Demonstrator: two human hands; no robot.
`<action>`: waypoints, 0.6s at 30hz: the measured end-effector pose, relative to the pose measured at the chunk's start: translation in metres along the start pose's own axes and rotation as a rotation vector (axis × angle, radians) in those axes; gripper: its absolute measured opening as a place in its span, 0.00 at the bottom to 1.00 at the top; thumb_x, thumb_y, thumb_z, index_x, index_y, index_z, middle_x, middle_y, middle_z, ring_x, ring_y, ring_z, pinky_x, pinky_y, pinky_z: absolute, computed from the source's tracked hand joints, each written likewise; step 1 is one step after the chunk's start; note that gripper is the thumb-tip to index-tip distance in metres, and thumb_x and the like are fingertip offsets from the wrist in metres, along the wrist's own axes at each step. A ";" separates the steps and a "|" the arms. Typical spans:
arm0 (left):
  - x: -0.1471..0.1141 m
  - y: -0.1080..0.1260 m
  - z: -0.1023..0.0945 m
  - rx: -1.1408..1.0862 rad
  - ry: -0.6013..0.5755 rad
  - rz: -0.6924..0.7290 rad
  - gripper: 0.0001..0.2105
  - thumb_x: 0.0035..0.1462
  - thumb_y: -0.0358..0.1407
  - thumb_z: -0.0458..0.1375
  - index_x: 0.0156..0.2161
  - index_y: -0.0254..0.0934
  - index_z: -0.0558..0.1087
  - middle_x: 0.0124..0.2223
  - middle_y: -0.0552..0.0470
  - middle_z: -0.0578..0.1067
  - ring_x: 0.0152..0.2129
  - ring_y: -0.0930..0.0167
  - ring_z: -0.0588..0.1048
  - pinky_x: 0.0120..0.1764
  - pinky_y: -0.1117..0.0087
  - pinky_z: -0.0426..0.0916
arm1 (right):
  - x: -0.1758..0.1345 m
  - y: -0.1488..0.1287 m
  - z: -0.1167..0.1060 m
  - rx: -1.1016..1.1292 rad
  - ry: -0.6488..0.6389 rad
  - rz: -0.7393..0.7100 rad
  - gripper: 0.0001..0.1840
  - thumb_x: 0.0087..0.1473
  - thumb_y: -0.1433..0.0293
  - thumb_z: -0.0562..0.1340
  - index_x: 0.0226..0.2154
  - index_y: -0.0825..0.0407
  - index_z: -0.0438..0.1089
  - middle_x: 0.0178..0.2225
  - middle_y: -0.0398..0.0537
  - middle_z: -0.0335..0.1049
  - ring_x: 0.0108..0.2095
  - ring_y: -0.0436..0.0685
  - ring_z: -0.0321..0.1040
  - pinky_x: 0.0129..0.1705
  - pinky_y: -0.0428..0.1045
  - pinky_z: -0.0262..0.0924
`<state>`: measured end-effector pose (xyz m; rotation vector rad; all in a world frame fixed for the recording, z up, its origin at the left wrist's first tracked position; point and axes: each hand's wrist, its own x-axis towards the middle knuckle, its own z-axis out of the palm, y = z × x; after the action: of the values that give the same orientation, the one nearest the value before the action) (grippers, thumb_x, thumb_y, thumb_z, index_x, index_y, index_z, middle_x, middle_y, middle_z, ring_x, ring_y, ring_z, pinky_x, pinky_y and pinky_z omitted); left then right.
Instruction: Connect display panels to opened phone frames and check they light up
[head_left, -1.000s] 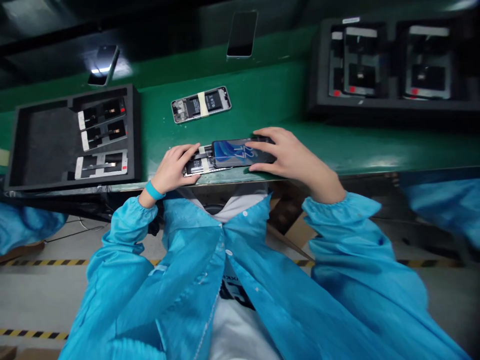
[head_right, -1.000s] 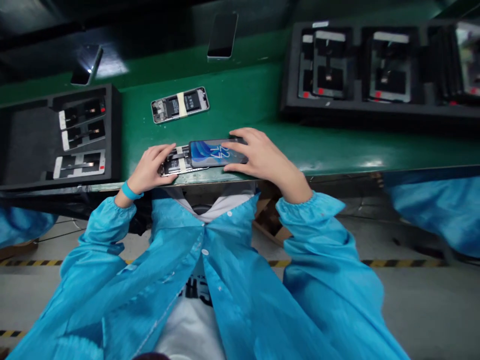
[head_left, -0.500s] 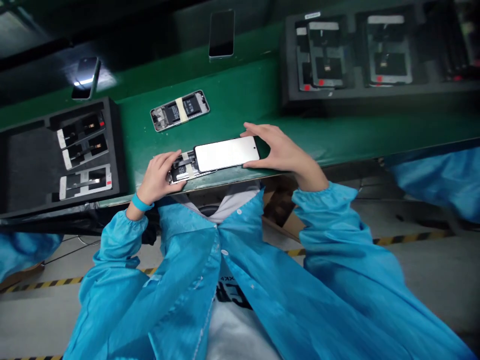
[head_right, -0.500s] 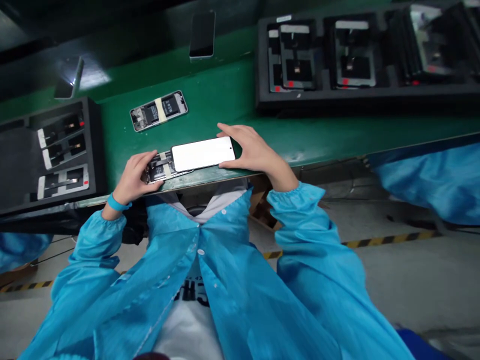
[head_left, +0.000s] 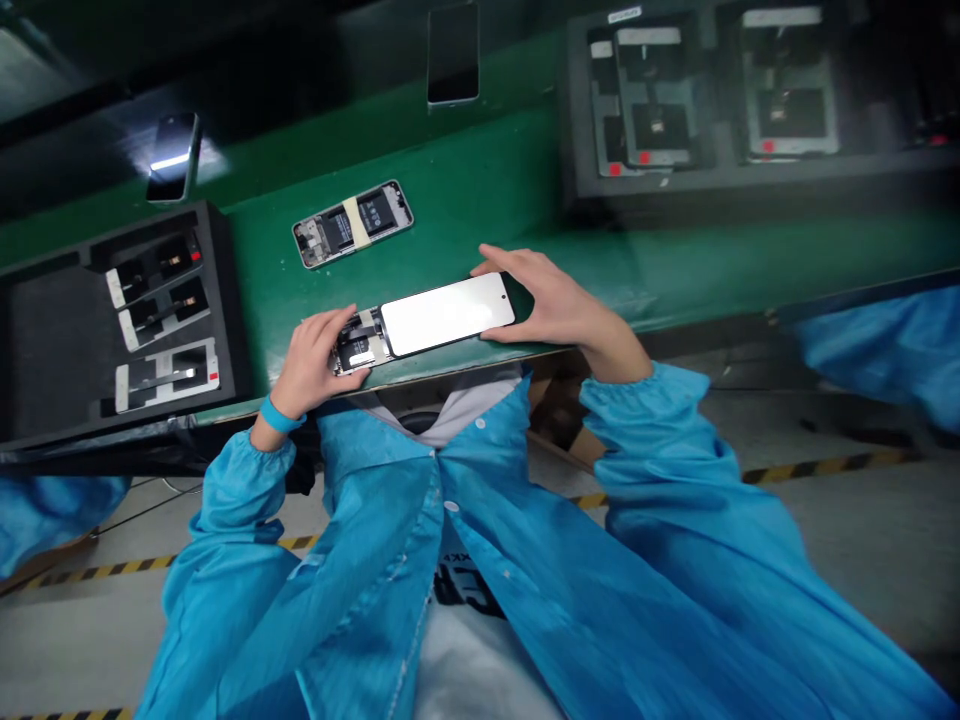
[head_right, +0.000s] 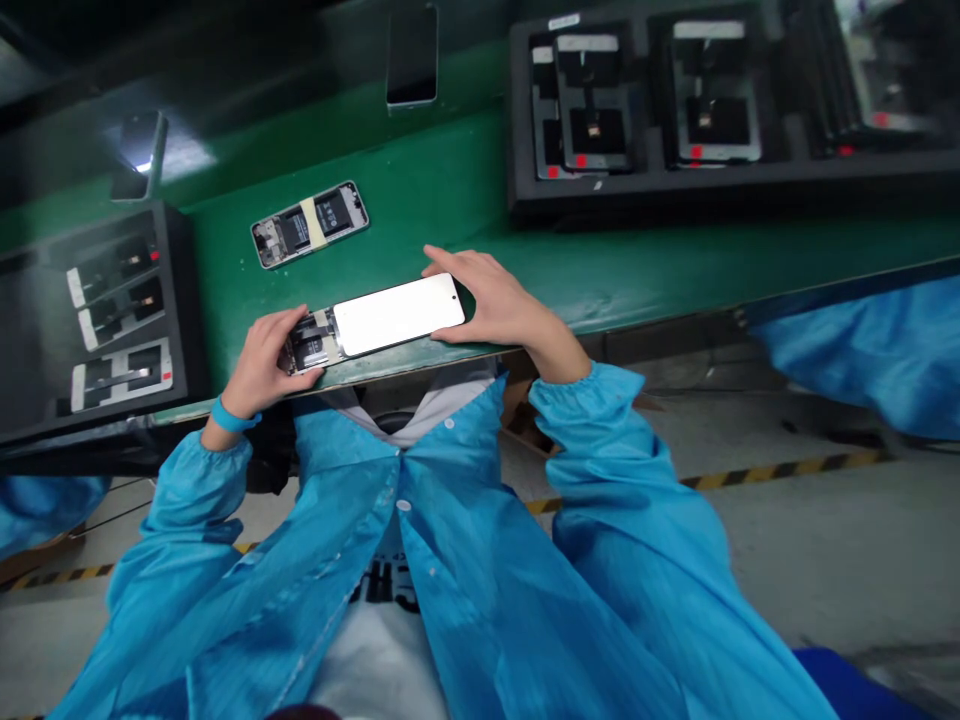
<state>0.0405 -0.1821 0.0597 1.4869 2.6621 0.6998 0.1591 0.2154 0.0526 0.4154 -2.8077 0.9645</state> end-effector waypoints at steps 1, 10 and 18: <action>0.000 0.000 0.000 -0.001 0.005 0.009 0.41 0.62 0.52 0.64 0.75 0.38 0.62 0.67 0.35 0.74 0.63 0.48 0.73 0.66 0.45 0.67 | 0.000 0.000 0.000 -0.003 0.003 -0.002 0.59 0.59 0.43 0.68 0.81 0.44 0.48 0.66 0.57 0.71 0.66 0.77 0.66 0.69 0.72 0.57; 0.001 0.002 0.000 -0.009 -0.003 0.016 0.38 0.63 0.51 0.64 0.73 0.38 0.65 0.66 0.35 0.74 0.62 0.49 0.73 0.66 0.46 0.66 | 0.000 0.002 0.000 -0.013 0.015 -0.014 0.55 0.57 0.42 0.69 0.78 0.45 0.56 0.65 0.57 0.73 0.64 0.76 0.67 0.68 0.71 0.59; 0.004 0.002 -0.001 -0.048 -0.047 -0.047 0.38 0.63 0.53 0.64 0.72 0.39 0.66 0.68 0.35 0.74 0.65 0.49 0.71 0.69 0.44 0.63 | 0.001 -0.002 -0.001 0.001 0.013 0.024 0.51 0.56 0.41 0.69 0.75 0.43 0.63 0.65 0.54 0.74 0.65 0.74 0.68 0.69 0.71 0.60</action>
<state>0.0399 -0.1785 0.0616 1.4067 2.6165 0.7111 0.1593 0.2141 0.0551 0.3750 -2.8072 0.9698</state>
